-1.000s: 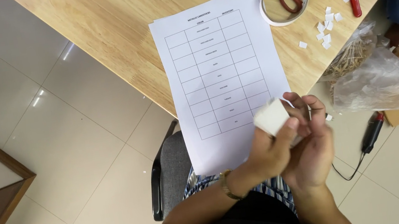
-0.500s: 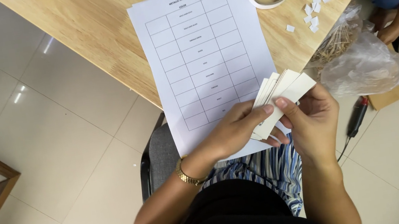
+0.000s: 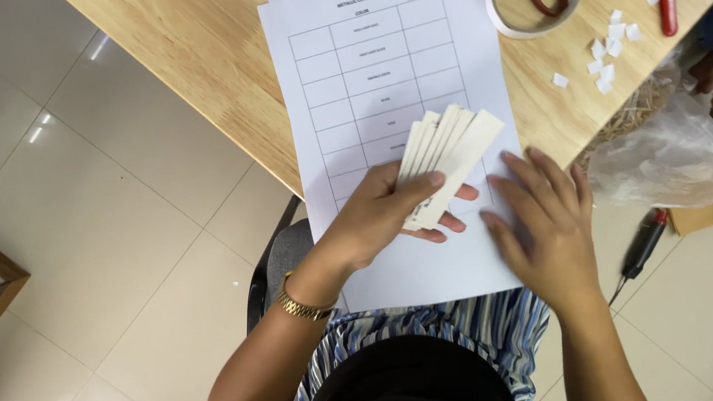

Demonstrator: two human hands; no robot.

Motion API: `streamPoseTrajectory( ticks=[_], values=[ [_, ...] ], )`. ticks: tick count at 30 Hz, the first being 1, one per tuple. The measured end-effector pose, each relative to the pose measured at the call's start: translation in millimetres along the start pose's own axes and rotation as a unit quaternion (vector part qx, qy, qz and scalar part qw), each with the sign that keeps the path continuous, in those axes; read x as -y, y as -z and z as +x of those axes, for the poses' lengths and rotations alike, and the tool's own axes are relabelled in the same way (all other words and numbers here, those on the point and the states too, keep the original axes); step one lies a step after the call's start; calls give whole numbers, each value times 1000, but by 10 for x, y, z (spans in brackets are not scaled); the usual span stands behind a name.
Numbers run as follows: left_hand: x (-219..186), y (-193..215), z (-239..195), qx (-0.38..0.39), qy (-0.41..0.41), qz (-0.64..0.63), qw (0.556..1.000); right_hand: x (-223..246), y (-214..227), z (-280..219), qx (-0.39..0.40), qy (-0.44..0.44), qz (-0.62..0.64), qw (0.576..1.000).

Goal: The person organizes color swatches by peeling off their adhesive backing and sticking them onto a categorized inventory sheet, then sorts through a stack of additional swatches.

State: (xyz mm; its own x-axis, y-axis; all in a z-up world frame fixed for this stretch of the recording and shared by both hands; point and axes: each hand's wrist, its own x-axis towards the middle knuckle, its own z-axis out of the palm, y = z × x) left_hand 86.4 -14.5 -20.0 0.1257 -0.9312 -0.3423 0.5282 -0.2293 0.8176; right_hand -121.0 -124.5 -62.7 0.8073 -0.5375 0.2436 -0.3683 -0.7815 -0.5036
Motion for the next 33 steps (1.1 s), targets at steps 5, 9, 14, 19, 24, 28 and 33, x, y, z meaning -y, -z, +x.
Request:
streamPoseTrajectory(
  ticks=[5,9,14,19,24,28,33],
  values=[
    [-38,174,-94,-61,96,16,993,244,-82,-69,11,38,-117,992],
    [79,204,-137,-53,93,4,994,398,-169,-78,-6,37,-114,993],
    [128,128,-141,-79,71,-11,994,335,-129,-35,-99,-54,93,989],
    [163,-19,-108,-58,90,-1,994,114,-237,-78,-153,-248,415,862],
    [117,-7,-48,-61,93,-7,994,-131,-128,-18,-174,-309,462,813],
    [102,120,-24,-71,72,-54,993,-322,15,80,-189,-327,400,835],
    [123,215,30,-80,115,-156,978,-278,100,229,-105,-272,231,928]
  ],
)
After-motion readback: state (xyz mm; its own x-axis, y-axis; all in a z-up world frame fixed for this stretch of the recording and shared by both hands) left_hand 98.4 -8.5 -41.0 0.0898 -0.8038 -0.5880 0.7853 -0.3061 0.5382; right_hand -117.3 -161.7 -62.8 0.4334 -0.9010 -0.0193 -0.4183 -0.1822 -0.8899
